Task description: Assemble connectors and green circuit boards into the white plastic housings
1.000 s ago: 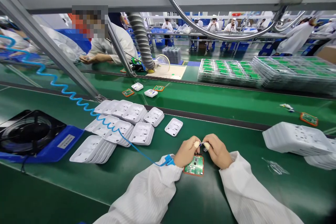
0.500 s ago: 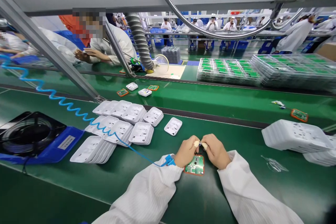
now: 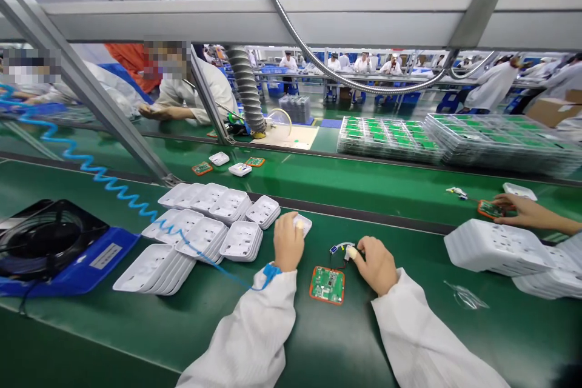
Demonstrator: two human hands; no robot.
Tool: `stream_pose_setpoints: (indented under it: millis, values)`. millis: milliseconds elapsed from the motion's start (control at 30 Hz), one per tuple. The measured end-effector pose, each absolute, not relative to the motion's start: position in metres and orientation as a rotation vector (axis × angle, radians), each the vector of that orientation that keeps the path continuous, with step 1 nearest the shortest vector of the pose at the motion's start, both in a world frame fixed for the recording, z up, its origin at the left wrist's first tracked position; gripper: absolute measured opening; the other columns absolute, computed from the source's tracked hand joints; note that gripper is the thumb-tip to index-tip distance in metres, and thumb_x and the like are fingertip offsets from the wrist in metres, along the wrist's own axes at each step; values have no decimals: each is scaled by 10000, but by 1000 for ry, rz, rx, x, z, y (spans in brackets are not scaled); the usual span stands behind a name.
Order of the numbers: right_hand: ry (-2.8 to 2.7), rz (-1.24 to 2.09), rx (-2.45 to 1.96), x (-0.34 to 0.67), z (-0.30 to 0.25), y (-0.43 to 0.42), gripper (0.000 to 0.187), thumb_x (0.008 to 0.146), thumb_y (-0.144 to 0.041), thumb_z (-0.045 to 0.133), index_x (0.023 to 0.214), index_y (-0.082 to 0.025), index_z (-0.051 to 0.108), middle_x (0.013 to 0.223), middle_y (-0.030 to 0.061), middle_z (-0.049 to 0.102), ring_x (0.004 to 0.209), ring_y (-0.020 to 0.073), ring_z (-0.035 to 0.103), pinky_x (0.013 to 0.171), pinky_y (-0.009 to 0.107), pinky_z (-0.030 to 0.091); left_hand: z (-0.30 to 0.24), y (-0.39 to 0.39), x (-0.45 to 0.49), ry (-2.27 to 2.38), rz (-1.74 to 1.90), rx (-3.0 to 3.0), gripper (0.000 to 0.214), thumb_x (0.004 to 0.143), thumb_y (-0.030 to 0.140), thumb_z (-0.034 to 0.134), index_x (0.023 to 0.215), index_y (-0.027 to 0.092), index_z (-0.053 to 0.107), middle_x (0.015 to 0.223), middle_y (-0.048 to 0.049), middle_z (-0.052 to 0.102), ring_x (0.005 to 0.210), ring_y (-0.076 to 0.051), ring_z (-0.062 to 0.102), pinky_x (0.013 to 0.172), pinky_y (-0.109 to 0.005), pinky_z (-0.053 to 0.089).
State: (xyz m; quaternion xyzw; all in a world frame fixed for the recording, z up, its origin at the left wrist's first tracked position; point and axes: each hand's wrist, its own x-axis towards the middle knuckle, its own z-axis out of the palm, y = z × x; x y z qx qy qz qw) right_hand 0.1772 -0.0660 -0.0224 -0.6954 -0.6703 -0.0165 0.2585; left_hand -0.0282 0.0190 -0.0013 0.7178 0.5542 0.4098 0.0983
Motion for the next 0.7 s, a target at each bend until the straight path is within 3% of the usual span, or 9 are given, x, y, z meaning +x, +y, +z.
stream_pose_setpoints:
  millis: [133,300,500,600,700]
  values:
    - [-1900,-129,-2065,156,-23,-64,213,796,-390,528,748,-188,478,736,53,518,694,196,463,609,308,346,-13,45,-40,1921,797,2216,198,806,192,433,967,123,525,996,-133,538,985,-260,477,852,-389,374]
    - [-2107,53,-1756,134,-19,-71,51,816,-160,439,792,-186,476,803,48,512,772,180,469,704,307,382,-12,37,-32,1899,614,2239,157,836,133,339,819,156,493,886,-101,545,878,-224,517,769,-331,392]
    - [-1947,288,-1464,138,-10,-77,175,818,-113,385,953,-194,459,926,48,492,818,151,507,732,281,425,-9,-4,-8,1489,684,2161,199,849,172,336,1007,179,456,936,-72,584,845,-191,573,752,-297,422]
    - [-1872,171,-1499,148,-9,-73,216,813,-101,370,985,-190,467,957,64,492,866,168,519,760,300,435,-14,-17,3,1233,778,2095,458,761,60,346,1205,167,378,1143,-95,542,1031,-181,530,889,-297,402]
    - [-1900,59,-1572,155,-10,-70,269,787,-65,359,994,-179,488,958,71,501,868,172,529,753,298,444,-17,-24,8,1132,814,2011,607,679,8,327,1272,135,354,1226,-118,477,1135,-180,458,995,-310,342]
